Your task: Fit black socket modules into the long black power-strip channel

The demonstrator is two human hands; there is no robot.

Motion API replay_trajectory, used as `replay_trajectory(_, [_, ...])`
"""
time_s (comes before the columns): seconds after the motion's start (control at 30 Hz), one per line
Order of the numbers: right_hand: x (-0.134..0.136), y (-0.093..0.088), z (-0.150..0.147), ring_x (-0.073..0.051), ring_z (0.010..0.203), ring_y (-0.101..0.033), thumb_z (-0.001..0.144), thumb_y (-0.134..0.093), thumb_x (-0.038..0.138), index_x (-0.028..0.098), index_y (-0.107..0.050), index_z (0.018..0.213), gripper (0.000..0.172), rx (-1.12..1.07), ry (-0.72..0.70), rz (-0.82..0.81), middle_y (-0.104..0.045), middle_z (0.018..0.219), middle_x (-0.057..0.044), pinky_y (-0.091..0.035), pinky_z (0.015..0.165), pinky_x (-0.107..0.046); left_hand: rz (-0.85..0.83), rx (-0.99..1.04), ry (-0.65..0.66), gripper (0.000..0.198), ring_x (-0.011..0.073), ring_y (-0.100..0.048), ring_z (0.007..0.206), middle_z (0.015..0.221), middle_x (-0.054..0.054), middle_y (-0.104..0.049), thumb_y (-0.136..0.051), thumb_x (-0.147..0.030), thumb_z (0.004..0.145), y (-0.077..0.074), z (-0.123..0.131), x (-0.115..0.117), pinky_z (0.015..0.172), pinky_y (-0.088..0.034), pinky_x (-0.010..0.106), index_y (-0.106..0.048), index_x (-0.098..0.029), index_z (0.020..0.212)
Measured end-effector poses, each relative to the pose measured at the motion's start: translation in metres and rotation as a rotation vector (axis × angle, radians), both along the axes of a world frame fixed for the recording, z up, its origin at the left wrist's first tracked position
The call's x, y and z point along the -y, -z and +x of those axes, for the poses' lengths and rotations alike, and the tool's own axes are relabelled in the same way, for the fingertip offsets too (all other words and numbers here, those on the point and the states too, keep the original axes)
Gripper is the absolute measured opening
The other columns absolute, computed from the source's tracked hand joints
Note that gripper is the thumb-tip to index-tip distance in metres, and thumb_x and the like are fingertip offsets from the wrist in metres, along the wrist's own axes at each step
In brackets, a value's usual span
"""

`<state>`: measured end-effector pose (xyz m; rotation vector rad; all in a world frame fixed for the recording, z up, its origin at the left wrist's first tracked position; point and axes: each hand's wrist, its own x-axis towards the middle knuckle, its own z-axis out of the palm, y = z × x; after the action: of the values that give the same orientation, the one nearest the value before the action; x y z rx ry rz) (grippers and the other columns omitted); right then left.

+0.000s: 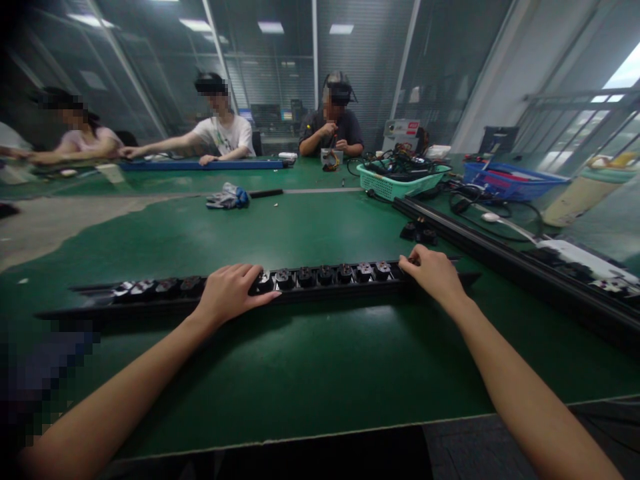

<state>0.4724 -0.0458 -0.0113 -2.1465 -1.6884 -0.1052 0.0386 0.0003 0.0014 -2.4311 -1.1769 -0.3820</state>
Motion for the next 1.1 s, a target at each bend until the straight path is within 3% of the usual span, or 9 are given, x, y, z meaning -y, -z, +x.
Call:
replay_trajectory(0.2, [0.005,-0.006,-0.012,-0.026,0.075,-0.062,0.090,-0.034,0.064,0.020,-0.055,0.094,0.048,0.213,0.055,-0.141,-0.067,0.082,-0.010,-0.035,0.060,-0.031,0.008,-0.013,-0.005,0.065,0.0256,-0.063,0.076,0.082,0.010,-0.068,-0.037,-0.076,0.085,-0.001,0.000,0.000,0.066,-0.039,0.034,-0.062,-0.017,0.091])
replay_trajectory(0.6, [0.004,-0.007,-0.015,-0.027,0.080,-0.062,0.089,-0.037,0.057,0.021,-0.053,0.095,0.040,0.141,0.113,-0.208,-0.067,0.086,-0.010,-0.035,0.060,-0.031,0.015,0.006,0.006,0.064,0.0252,-0.064,0.075,0.080,0.010,-0.068,-0.040,-0.076,0.084,-0.001,0.000,0.000,0.065,-0.038,0.033,-0.062,-0.016,0.090])
replay_trajectory(1.1, [0.002,-0.005,0.002,-0.027,0.081,-0.062,0.089,-0.036,0.059,0.021,-0.053,0.100,0.043,0.143,0.149,-0.253,-0.067,0.090,-0.012,-0.037,0.061,-0.032,0.018,-0.015,-0.004,0.065,0.0260,-0.064,0.076,0.081,0.010,-0.068,-0.037,-0.077,0.085,-0.001,0.001,0.000,0.066,-0.040,0.035,-0.062,-0.017,0.090])
